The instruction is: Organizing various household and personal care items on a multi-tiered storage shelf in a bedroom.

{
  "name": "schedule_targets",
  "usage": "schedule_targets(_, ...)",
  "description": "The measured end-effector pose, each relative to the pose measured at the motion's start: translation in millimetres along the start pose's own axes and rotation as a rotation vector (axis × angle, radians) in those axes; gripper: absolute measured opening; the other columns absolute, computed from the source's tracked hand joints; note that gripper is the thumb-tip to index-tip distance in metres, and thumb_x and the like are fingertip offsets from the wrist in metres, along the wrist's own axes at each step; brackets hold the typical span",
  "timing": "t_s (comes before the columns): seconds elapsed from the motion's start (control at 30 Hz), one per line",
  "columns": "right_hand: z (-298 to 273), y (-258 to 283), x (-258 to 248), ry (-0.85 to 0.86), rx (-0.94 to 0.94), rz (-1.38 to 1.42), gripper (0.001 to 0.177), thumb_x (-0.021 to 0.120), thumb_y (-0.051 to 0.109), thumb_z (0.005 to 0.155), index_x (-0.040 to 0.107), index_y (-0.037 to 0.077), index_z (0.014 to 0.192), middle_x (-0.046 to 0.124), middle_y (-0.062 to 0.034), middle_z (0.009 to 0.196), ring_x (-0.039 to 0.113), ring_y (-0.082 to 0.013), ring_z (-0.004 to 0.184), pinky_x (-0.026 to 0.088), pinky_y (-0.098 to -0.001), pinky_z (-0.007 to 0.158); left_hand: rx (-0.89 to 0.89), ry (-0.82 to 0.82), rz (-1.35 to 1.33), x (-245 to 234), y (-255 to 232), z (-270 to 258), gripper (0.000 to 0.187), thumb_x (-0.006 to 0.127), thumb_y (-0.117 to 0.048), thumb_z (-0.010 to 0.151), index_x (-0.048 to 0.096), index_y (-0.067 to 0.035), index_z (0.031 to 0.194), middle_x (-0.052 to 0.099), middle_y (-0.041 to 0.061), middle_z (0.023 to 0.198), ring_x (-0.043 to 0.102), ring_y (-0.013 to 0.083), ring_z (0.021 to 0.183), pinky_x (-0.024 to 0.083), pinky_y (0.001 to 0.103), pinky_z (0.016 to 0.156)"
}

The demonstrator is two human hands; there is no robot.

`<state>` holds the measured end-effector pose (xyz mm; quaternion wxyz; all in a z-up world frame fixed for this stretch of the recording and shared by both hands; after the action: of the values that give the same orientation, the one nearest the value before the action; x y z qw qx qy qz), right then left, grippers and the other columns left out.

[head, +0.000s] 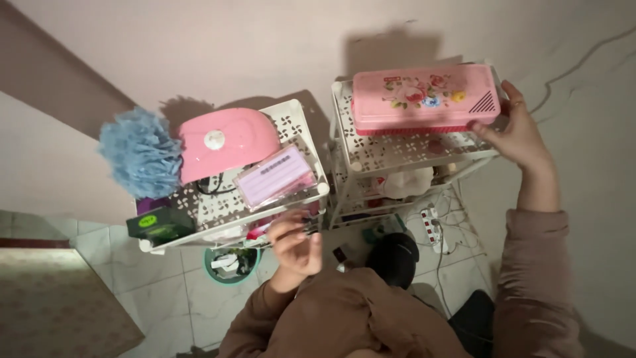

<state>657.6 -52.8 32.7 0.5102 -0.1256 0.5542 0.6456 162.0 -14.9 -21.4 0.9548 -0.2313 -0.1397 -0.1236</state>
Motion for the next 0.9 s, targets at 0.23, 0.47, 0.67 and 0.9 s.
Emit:
schedule_targets(0.23,53,-53,21,0.232,0.382,0.281,0.073,0.05,0.052,0.108,0.041,-0.002,0.156,0.062,-0.0159,0.133,0.059,-0.0205,0.113,0.049,-0.0366,0.096,-0.219,0.259,0.001,62,5,7,0.033,0.07,0.007,0.09,0.055,-0.002,0.118,0.052,0.015,0.123,0.058,0.0277,0.113,0.051,0.04,0.099)
schedule_targets(0.47,62,-58,41,0.396,0.581,0.447,0.058,0.043,0.05,0.106,0.051,0.005,0.141,0.066,-0.0061,0.122,0.063,-0.0129,0.099,0.054,-0.0315,0.08,-0.315,0.32,0.075,83,7,1,0.031,0.071,0.005,0.091,0.057,-0.001,0.118,0.052,0.015,0.123,0.058,0.0271,0.113,0.052,0.036,0.1)
schedule_targets(0.67,64,-74,48,0.348,0.734,0.351,0.044,0.048,0.049,0.111,0.059,0.013,0.088,0.051,0.001,0.071,0.038,-0.012,0.055,0.025,-0.0324,0.044,-0.337,0.294,0.136,69,8,-5,0.033,0.071,0.005,0.091,0.056,-0.002,0.119,0.051,0.014,0.125,0.058,0.0261,0.114,0.05,0.036,0.101)
schedule_targets(0.9,83,-118,72,0.314,0.693,0.676,0.034,0.054,0.047,0.111,0.061,0.019,0.095,0.051,0.0028,0.065,0.039,-0.012,0.046,0.024,-0.0305,0.037,-0.414,0.243,0.212,52,8,-5,0.035,0.07,0.005,0.091,0.056,0.0,0.122,0.046,0.013,0.131,0.056,0.0251,0.117,0.049,0.034,0.104)
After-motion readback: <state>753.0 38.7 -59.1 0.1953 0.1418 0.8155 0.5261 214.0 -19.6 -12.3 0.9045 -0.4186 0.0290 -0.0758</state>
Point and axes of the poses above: each hand's wrist, its own z-axis towards the middle knuckle, its own x-axis out of the palm, y = z × x, the point moved 7 cm from there along z, towards the middle knuckle
